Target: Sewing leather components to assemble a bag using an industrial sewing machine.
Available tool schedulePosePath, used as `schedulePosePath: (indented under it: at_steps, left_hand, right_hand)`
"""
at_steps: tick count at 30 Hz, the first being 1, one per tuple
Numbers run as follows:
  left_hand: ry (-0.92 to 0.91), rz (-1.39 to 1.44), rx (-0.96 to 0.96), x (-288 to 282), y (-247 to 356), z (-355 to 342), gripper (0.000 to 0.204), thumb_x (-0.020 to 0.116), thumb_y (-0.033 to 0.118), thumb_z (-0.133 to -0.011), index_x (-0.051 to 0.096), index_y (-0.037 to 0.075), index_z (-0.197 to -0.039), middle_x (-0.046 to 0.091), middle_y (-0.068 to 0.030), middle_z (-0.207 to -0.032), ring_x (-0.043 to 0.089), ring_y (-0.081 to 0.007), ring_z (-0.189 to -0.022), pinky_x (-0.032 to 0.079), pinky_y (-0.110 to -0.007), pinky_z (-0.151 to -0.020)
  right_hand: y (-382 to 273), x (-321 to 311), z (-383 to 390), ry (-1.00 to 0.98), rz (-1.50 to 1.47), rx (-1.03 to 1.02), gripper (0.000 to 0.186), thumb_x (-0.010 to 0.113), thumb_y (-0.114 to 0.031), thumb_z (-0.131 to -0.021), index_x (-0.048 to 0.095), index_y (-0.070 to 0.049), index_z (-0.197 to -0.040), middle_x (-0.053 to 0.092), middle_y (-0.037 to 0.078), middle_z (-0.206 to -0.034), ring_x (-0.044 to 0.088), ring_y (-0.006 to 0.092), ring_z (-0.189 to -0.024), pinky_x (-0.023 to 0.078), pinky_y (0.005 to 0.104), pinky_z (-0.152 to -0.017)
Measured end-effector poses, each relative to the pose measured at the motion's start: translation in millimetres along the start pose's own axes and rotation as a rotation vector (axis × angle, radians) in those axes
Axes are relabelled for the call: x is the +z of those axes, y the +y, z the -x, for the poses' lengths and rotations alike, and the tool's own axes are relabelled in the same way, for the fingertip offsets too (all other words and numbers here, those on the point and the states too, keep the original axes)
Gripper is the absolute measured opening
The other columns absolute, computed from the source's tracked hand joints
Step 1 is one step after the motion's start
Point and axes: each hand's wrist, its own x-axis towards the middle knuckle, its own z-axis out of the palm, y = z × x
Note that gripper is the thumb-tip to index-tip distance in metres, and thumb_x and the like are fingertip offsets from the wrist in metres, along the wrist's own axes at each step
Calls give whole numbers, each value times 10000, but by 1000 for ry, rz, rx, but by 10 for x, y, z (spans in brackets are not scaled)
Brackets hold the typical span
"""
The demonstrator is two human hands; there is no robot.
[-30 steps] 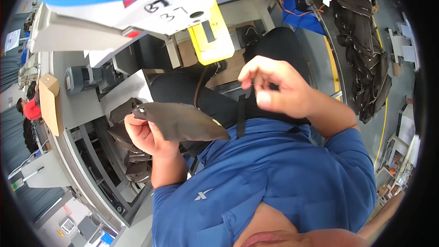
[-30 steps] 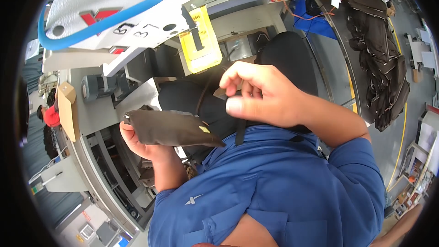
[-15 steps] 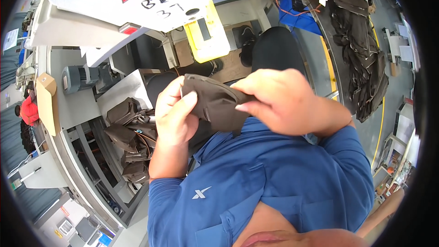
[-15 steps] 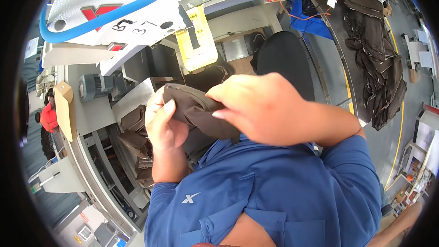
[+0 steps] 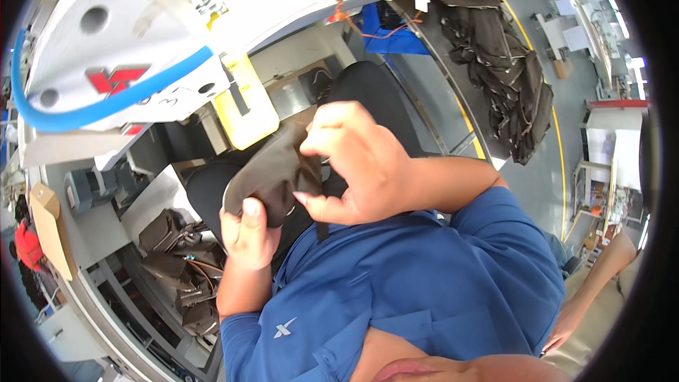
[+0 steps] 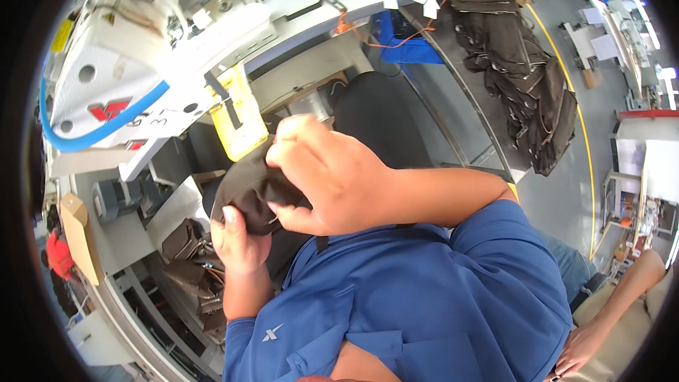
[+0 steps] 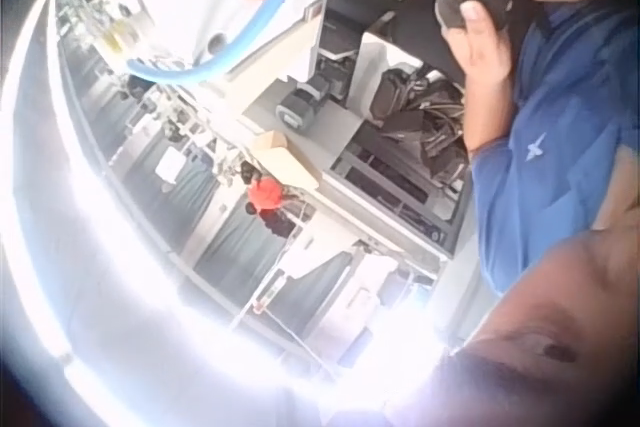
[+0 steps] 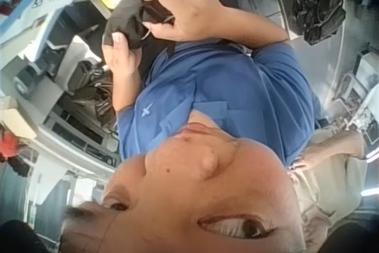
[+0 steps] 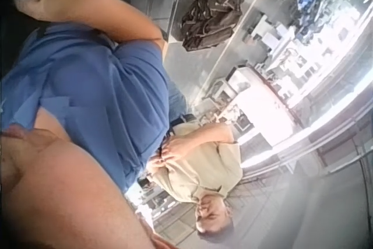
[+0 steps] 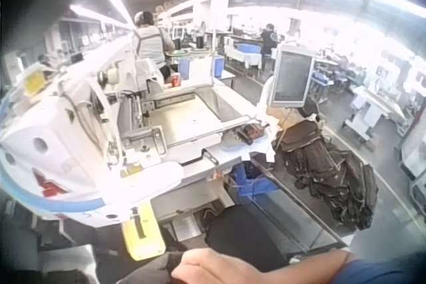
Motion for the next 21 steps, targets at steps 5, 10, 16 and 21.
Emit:
schedulePosePath:
  at_steps: [5, 10, 16, 21]
  left_hand:
    - [-58, 222, -56, -125, -92, 76, 628, 483, 352, -1077, 351, -98, -1494, 486, -253, -1482, 517, -378, -1348, 387, -516, -1155]
    - [-82, 431, -102, -244, -169, 108, 797, 636, 431, -981, 330, -71, -1520, 416, -251, -1542, 432, -400, -1422, 333, -567, -1184]
    - [-124, 797, -329, -40, -256, 140, 866, 589, 553, -975, 304, -27, -1552, 402, -209, -1565, 423, -350, -1426, 352, -510, -1177]
    - [2, 607, -366, 136, -251, 118, 653, 594, 96, -930, 353, -69, -1514, 516, -226, -1452, 520, -336, -1347, 433, -468, -1120]
  right_hand:
    - [100, -270, -23, -115, 52, -169, 204, 775, -71, -723, 652, -29, -881, 612, 125, -881, 612, 263, -725, 491, 377, -603]
    - [211, -354, -17, -178, -95, -366, 133, 743, -102, -779, 667, -11, -840, 617, 103, -852, 634, 257, -716, 472, 367, -597]
    - [161, -286, -71, -306, -265, -214, 219, 760, -140, -741, 662, -11, -889, 639, 119, -893, 657, 308, -829, 521, 394, -717]
    - [6, -235, -39, -261, -211, 339, 610, 792, -330, -848, 579, 57, -1269, 639, 201, -1193, 661, 329, -1066, 519, 394, -942]
